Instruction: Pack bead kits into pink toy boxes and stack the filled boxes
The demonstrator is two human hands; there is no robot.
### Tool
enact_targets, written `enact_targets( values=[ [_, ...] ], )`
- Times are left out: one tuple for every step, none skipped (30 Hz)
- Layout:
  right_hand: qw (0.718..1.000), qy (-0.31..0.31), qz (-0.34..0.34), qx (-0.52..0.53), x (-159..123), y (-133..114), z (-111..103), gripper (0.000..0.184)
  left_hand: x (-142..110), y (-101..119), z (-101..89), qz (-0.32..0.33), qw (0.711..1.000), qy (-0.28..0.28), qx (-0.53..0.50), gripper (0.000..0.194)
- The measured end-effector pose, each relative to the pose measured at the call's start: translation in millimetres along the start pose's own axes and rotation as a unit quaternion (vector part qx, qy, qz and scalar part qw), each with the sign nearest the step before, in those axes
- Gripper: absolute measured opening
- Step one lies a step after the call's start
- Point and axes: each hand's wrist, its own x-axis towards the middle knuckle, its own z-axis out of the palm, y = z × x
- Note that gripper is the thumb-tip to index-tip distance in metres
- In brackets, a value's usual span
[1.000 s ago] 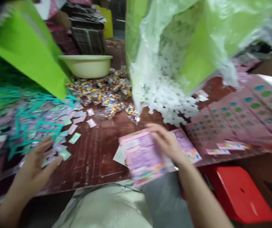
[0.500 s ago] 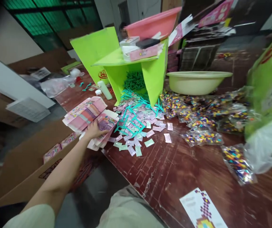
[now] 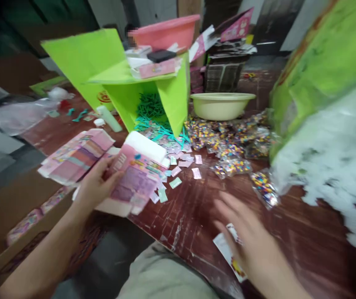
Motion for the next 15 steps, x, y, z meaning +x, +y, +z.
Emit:
enact_targets(
  values=[
    [0.999, -0.024, -0.021, -0.009, 9.0, -11.1, 15.5, 0.058, -16.0, 17.0, 14.7, 0.033, 0.995, -0.015, -0.093, 0.064],
    [0.999, -0.020, -0.040, -0.012, 18.7, -19.4, 31.3, 0.062, -32.0, 32.5, 30.4, 0.054, 0.984, -0.049, -0.164, 0.069],
    [0.999, -0.002, -0.052, -0.014, 27.6, -24.7, 45.5, 0.062, -46.8, 45.8, 46.1, 0.066, 0.971, -0.062, -0.219, 0.066],
    [0.998, 0.016, -0.054, -0.016, 34.8, -27.6, 56.8, 0.059, -59.8, 56.7, 60.7, 0.069, 0.963, -0.060, -0.252, 0.059],
    [0.998, 0.034, -0.044, -0.004, 39.5, -29.3, 64.1, 0.054, -70.4, 65.4, 73.3, 0.070, 0.958, -0.061, -0.272, 0.054],
    [0.998, 0.046, -0.025, 0.022, 41.6, -30.4, 67.3, 0.049, -78.5, 72.3, 83.7, 0.072, 0.954, -0.065, -0.284, 0.053],
    [0.997, 0.051, -0.005, 0.059, 41.5, -31.5, 66.9, 0.043, -84.2, 77.9, 91.8, 0.078, 0.949, -0.086, -0.294, 0.055],
    [0.994, 0.048, 0.011, 0.100, 39.6, -32.8, 63.7, 0.038, -87.8, 82.6, 97.9, 0.086, 0.939, -0.128, -0.307, 0.057],
    [0.990, 0.041, 0.015, 0.136, 36.4, -34.0, 58.8, 0.035, -89.8, 86.8, 102.5, 0.092, 0.924, -0.187, -0.321, 0.056],
    [0.987, 0.030, 0.009, 0.159, 32.5, -34.7, 53.1, 0.033, -90.6, 90.6, 106.3, 0.091, 0.904, -0.248, -0.337, 0.049],
    [0.986, 0.020, -0.004, 0.164, 28.0, -34.5, 47.5, 0.033, -90.5, 93.7, 109.8, 0.081, 0.883, -0.297, -0.353, 0.041],
    [0.989, 0.015, -0.017, 0.149, 22.9, -32.7, 42.5, 0.035, -89.9, 95.7, 113.6, 0.061, 0.866, -0.330, -0.370, 0.034],
    [0.993, 0.024, -0.020, 0.117, 17.0, -29.2, 38.5, 0.038, -88.9, 96.2, 117.7, 0.034, 0.855, -0.343, -0.388, 0.031],
    [0.996, 0.044, -0.008, 0.075, 10.2, -23.8, 35.7, 0.043, -87.7, 95.0, 122.5, 0.004, 0.846, -0.343, -0.408, 0.031],
    [0.997, 0.065, 0.020, 0.035, 2.5, -16.8, 33.9, 0.051, -86.5, 92.0, 127.7, -0.019, 0.837, -0.333, -0.433, 0.035]
  ],
)
